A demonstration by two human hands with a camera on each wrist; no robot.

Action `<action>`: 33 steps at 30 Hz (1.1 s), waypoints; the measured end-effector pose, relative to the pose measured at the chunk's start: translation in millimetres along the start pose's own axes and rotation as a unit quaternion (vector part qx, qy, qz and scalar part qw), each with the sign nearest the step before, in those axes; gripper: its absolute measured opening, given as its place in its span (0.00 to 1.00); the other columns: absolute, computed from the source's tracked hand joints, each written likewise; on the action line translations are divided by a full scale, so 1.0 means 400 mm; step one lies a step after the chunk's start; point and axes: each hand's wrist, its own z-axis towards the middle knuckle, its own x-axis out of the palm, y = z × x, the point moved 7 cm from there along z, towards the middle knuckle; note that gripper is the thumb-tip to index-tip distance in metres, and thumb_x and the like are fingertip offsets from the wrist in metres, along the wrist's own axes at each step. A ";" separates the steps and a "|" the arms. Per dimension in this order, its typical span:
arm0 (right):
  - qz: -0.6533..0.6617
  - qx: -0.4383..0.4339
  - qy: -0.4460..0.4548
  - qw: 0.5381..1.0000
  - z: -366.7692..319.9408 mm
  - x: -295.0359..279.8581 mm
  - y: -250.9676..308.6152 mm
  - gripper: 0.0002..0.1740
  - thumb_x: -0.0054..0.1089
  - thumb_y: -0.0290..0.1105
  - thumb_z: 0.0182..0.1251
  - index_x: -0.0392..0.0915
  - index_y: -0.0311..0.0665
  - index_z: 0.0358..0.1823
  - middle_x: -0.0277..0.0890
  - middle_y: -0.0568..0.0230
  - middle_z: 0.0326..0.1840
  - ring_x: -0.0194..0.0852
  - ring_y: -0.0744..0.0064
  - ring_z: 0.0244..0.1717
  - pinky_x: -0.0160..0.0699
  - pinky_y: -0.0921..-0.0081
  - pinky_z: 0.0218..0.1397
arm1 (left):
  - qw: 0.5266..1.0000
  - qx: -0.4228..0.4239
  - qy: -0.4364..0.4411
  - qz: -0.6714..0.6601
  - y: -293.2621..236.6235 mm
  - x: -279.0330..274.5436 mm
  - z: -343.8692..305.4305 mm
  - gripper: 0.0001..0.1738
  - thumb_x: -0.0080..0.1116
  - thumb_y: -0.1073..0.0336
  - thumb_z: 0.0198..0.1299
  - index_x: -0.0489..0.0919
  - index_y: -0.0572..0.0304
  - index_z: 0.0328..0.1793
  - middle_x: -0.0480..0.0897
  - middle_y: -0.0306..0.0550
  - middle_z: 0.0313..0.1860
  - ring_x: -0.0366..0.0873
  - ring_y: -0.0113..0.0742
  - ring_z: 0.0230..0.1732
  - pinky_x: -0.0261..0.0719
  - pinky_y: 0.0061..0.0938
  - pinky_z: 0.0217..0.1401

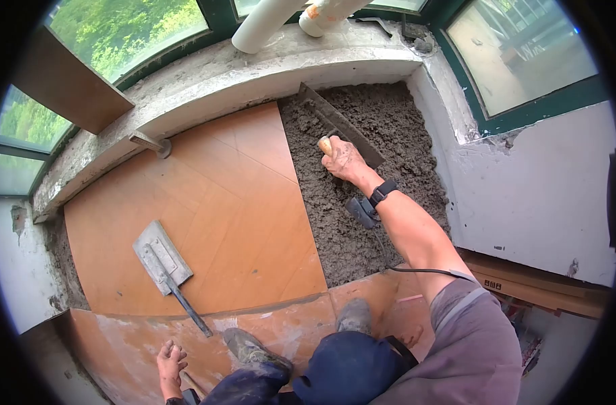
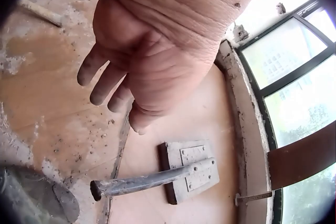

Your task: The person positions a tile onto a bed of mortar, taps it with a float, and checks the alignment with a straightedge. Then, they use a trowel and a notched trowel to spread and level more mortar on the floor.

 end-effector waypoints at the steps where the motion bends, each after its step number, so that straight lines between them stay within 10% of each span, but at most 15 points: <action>1: 0.000 -0.002 0.000 1.000 -0.001 0.004 0.006 0.21 0.54 0.37 0.58 0.70 0.29 0.49 0.76 0.35 0.47 0.75 0.40 0.52 0.75 0.56 0.55 | 1.000 0.004 0.012 -0.002 0.005 0.008 0.002 0.32 0.54 0.62 0.63 0.62 0.65 0.72 0.77 0.56 0.57 0.81 0.42 0.47 0.81 0.30 0.38; 7: 0.260 0.115 -0.121 0.951 -0.041 0.020 0.052 0.21 0.53 0.37 0.55 0.72 0.25 0.44 0.78 0.35 0.41 0.81 0.46 0.43 0.80 0.59 0.44 | 0.999 0.037 0.034 -0.015 -0.027 0.029 -0.003 0.32 0.55 0.59 0.65 0.62 0.66 0.72 0.77 0.53 0.56 0.80 0.40 0.47 0.82 0.28 0.37; 9: 0.236 0.077 -0.002 0.969 -0.008 0.053 0.091 0.21 0.52 0.36 0.55 0.72 0.25 0.44 0.79 0.40 0.37 0.82 0.53 0.27 0.79 0.63 0.26 | 0.999 0.037 0.031 -0.017 -0.028 0.030 -0.009 0.32 0.55 0.59 0.65 0.62 0.65 0.72 0.77 0.53 0.56 0.80 0.39 0.47 0.82 0.27 0.37; 12: 0.234 0.149 0.056 0.959 0.005 0.086 0.092 0.22 0.53 0.37 0.55 0.72 0.24 0.45 0.79 0.36 0.39 0.83 0.48 0.34 0.81 0.60 0.35 | 0.997 0.052 0.046 -0.017 -0.024 0.038 0.000 0.32 0.55 0.59 0.66 0.62 0.65 0.72 0.78 0.53 0.56 0.80 0.39 0.47 0.82 0.27 0.37; 15: 0.134 0.101 -0.107 0.980 -0.044 0.030 0.071 0.23 0.53 0.39 0.57 0.72 0.24 0.44 0.77 0.32 0.43 0.77 0.39 0.50 0.77 0.56 0.54 | 0.997 0.048 0.042 -0.044 -0.013 0.035 0.002 0.32 0.54 0.60 0.66 0.61 0.64 0.72 0.77 0.54 0.57 0.81 0.40 0.48 0.82 0.28 0.37; 23: 0.176 0.066 0.075 0.979 -0.072 0.041 0.088 0.26 0.52 0.45 0.59 0.73 0.21 0.38 0.78 0.36 0.29 0.81 0.41 0.31 0.80 0.59 0.37 | 0.998 -0.007 0.041 -0.052 0.033 0.026 0.007 0.31 0.52 0.61 0.67 0.60 0.63 0.74 0.74 0.57 0.62 0.80 0.45 0.52 0.81 0.31 0.42; 29: -0.002 0.037 0.131 0.991 -0.368 0.130 -0.071 0.26 0.52 0.43 0.59 0.69 0.24 0.48 0.75 0.33 0.49 0.73 0.40 0.55 0.74 0.57 0.55 | 0.995 0.045 0.054 -0.072 -0.025 0.050 0.013 0.31 0.52 0.58 0.68 0.61 0.60 0.74 0.74 0.56 0.63 0.78 0.42 0.55 0.79 0.27 0.44; 33: -0.025 0.019 0.166 0.986 -0.491 0.051 -0.101 0.23 0.52 0.41 0.59 0.70 0.25 0.46 0.76 0.34 0.41 0.77 0.39 0.46 0.76 0.57 0.51 | 0.996 0.034 0.060 -0.053 -0.017 0.052 0.048 0.32 0.52 0.56 0.68 0.60 0.60 0.74 0.74 0.56 0.63 0.78 0.43 0.56 0.80 0.27 0.45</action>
